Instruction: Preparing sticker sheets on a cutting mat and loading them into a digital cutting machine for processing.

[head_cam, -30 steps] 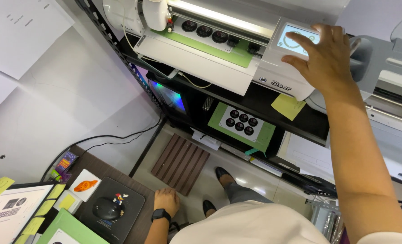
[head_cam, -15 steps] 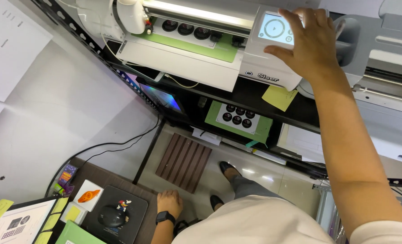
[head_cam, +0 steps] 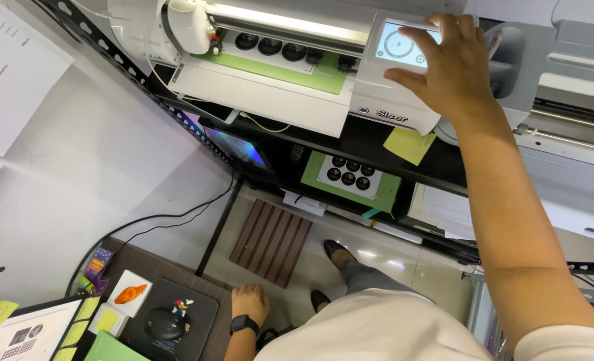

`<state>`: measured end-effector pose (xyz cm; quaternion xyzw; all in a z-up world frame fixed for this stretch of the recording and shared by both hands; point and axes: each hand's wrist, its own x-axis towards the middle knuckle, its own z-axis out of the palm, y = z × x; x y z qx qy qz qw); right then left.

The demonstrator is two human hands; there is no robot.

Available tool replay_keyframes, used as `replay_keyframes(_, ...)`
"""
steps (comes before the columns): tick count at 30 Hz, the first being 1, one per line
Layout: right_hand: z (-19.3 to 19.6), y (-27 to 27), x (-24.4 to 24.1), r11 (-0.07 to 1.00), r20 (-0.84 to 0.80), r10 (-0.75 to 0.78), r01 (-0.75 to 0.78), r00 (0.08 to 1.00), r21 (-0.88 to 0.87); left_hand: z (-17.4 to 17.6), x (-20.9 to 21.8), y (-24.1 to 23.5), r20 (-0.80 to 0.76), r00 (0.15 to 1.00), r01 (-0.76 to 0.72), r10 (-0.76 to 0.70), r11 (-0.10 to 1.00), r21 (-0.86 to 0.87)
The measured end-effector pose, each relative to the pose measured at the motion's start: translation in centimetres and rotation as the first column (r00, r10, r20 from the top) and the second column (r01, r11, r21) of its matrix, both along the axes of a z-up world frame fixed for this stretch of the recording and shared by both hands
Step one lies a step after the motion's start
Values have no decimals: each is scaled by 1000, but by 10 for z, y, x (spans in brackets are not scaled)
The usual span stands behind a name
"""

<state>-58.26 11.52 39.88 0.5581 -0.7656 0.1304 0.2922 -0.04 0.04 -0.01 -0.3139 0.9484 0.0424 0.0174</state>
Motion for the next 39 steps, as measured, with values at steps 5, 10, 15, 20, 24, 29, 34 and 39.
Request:
replay_keyframes(5, -2, 0, -1, 999, -101, -4, 0, 995, -41, -1, 1, 0, -34, 999, 15, -15, 1000, -7)
replay_keyframes(10, 0, 0, 0, 999, -79, 12, -15, 997, -39, -2, 1, 0, -65, 998, -3, 3, 1000, 4)
replay_keyframes(15, 4, 0, 4, 999, -92, -3, -1, 996, -50, 2, 0, 0, 0, 1000, -13, 13, 999, 51)
replay_keyframes(20, 5, 0, 5, 998, -78, 4, -9, 997, -65, 4, -1, 0, -60, 998, -2, 4, 1000, 27)
replay_keyframes(24, 4, 0, 5, 999, -44, -6, 3, 999, -52, 4, -2, 0, -6, 1000, -1, 1, 1000, 11)
replay_keyframes(29, -5, 0, -2, 983, -66, 61, -71, 996, -168, 5, -2, 1, 3, 1000, -12, 12, 999, 37)
replay_keyframes(34, -19, 1, -11, 963, 7, 112, -107, 994, -246, 5, -2, 0, 25, 1000, -15, 15, 1000, 20)
replay_keyframes(39, -19, -1, -13, 941, -22, 170, -169, 985, -294, 5, -1, 0, 5, 1000, -7, 7, 1000, 19)
